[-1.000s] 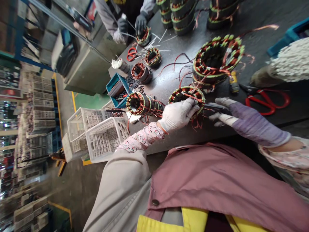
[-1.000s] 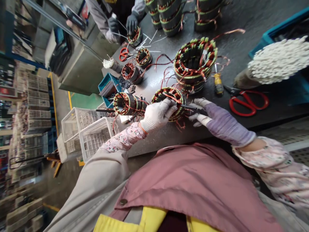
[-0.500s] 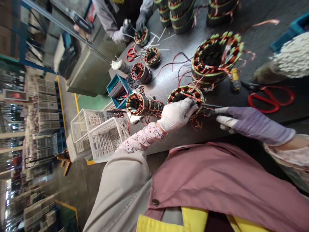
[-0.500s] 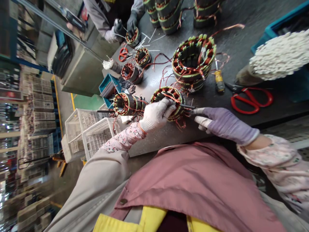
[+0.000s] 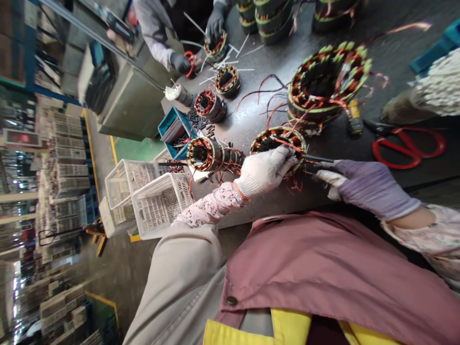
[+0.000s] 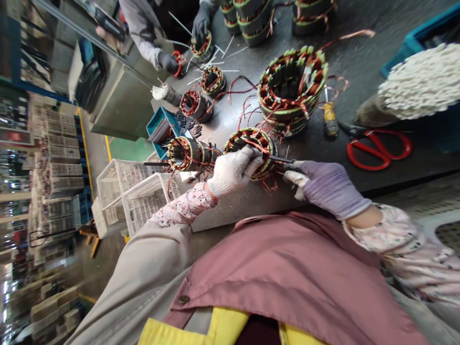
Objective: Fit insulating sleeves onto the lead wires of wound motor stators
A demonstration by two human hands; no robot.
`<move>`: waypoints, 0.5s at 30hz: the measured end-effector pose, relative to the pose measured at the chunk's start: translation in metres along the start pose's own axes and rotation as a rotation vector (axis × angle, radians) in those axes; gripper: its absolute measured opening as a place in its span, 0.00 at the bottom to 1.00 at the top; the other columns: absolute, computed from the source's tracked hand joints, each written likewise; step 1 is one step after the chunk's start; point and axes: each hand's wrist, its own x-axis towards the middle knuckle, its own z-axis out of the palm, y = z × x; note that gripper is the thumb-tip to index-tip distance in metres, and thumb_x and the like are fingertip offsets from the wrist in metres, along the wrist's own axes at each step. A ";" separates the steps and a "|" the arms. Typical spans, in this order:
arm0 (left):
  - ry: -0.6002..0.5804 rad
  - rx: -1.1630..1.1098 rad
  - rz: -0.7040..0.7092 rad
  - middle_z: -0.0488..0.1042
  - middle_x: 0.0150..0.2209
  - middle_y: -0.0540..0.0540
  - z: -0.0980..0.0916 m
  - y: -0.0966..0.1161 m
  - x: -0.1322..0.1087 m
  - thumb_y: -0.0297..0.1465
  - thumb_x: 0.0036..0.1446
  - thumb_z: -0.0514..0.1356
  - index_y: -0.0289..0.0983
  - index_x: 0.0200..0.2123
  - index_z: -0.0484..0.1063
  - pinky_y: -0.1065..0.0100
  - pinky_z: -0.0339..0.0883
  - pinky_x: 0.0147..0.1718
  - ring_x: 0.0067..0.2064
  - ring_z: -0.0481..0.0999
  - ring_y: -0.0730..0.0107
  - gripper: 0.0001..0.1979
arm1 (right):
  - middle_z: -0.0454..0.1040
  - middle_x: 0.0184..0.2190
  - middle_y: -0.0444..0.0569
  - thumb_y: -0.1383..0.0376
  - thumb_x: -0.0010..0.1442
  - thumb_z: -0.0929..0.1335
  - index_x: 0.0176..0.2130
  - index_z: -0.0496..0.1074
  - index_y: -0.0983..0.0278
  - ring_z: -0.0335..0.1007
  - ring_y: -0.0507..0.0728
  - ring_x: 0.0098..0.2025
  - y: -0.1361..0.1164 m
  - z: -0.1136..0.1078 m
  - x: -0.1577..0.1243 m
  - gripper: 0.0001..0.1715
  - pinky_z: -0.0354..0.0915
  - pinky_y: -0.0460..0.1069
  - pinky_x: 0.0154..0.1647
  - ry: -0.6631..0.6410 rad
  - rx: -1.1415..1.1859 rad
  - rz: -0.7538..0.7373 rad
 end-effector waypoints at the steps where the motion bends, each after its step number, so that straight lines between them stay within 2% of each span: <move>1: -0.001 -0.002 0.000 0.79 0.35 0.45 0.000 0.000 0.000 0.44 0.69 0.43 0.39 0.46 0.72 0.68 0.57 0.28 0.37 0.78 0.67 0.22 | 0.80 0.31 0.51 0.53 0.55 0.64 0.36 0.78 0.61 0.76 0.60 0.33 -0.003 0.001 0.002 0.19 0.67 0.52 0.33 -0.012 -0.049 0.013; 5: -0.010 -0.002 0.001 0.79 0.35 0.45 -0.001 0.001 0.000 0.44 0.69 0.42 0.39 0.46 0.72 0.68 0.57 0.29 0.37 0.78 0.67 0.22 | 0.77 0.25 0.51 0.52 0.57 0.62 0.35 0.77 0.63 0.71 0.58 0.26 -0.007 -0.002 0.006 0.21 0.61 0.50 0.27 -0.043 -0.210 0.000; 9: -0.019 -0.005 0.007 0.79 0.36 0.44 -0.001 0.001 0.000 0.45 0.69 0.42 0.39 0.47 0.72 0.69 0.57 0.29 0.38 0.78 0.66 0.23 | 0.74 0.21 0.48 0.53 0.57 0.62 0.34 0.75 0.61 0.65 0.56 0.21 0.001 -0.009 0.003 0.19 0.57 0.49 0.25 -0.043 -0.229 -0.051; 15: -0.020 -0.013 0.010 0.79 0.36 0.44 0.000 0.001 0.001 0.43 0.69 0.43 0.39 0.48 0.72 0.69 0.57 0.29 0.37 0.78 0.66 0.22 | 0.76 0.25 0.51 0.55 0.58 0.62 0.34 0.76 0.62 0.68 0.56 0.24 -0.008 -0.005 0.014 0.18 0.56 0.49 0.25 -0.077 -0.306 -0.019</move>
